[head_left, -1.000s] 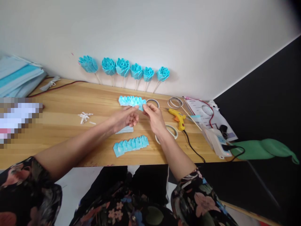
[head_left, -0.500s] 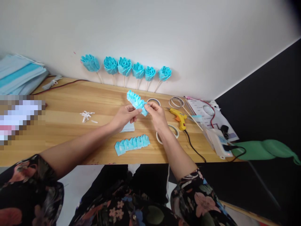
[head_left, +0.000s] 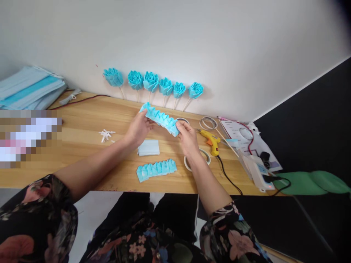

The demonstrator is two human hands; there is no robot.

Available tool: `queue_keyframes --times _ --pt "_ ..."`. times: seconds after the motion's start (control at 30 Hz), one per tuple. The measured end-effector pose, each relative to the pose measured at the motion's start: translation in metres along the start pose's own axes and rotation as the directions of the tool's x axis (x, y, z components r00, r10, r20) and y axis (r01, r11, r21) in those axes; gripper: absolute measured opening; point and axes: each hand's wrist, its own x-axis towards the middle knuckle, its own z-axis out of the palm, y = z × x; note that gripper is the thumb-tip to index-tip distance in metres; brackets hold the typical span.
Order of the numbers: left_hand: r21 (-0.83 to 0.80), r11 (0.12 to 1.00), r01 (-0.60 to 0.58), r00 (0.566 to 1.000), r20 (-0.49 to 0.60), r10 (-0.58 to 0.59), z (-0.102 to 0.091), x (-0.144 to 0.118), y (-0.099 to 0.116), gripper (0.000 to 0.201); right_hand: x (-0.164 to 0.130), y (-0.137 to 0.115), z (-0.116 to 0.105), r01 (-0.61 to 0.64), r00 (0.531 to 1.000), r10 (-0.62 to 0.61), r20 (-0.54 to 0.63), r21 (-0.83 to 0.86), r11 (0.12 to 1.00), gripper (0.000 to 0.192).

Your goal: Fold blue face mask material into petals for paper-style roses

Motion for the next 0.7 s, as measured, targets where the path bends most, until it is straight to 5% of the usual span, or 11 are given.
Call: queue_keyframes --times 0.3,0.5,0.6,0.7 --pt "0.065 0.987 -0.144 0.984 -0.094 0.150 -0.015 0.009 0.014 0.027 0.002 0.006 -0.003 0.009 1.000 -0.008 -0.030 0.033 0.999 0.030" --pt "0.295 0.939 -0.176 0.976 -0.072 0.206 -0.029 0.021 0.025 0.026 0.002 0.008 -0.004 -0.004 0.999 0.002 -0.050 -0.028 1.000 0.035" --pt "0.541 0.812 -0.219 0.955 -0.051 0.291 -0.047 0.033 0.030 0.023 0.005 0.013 -0.007 0.080 0.990 -0.095 -0.105 -0.138 0.987 0.044" --pt "0.856 0.472 -0.209 0.946 0.055 0.319 -0.067 0.043 0.033 0.024 0.008 0.017 -0.010 0.167 0.969 -0.202 -0.139 -0.230 0.959 0.054"
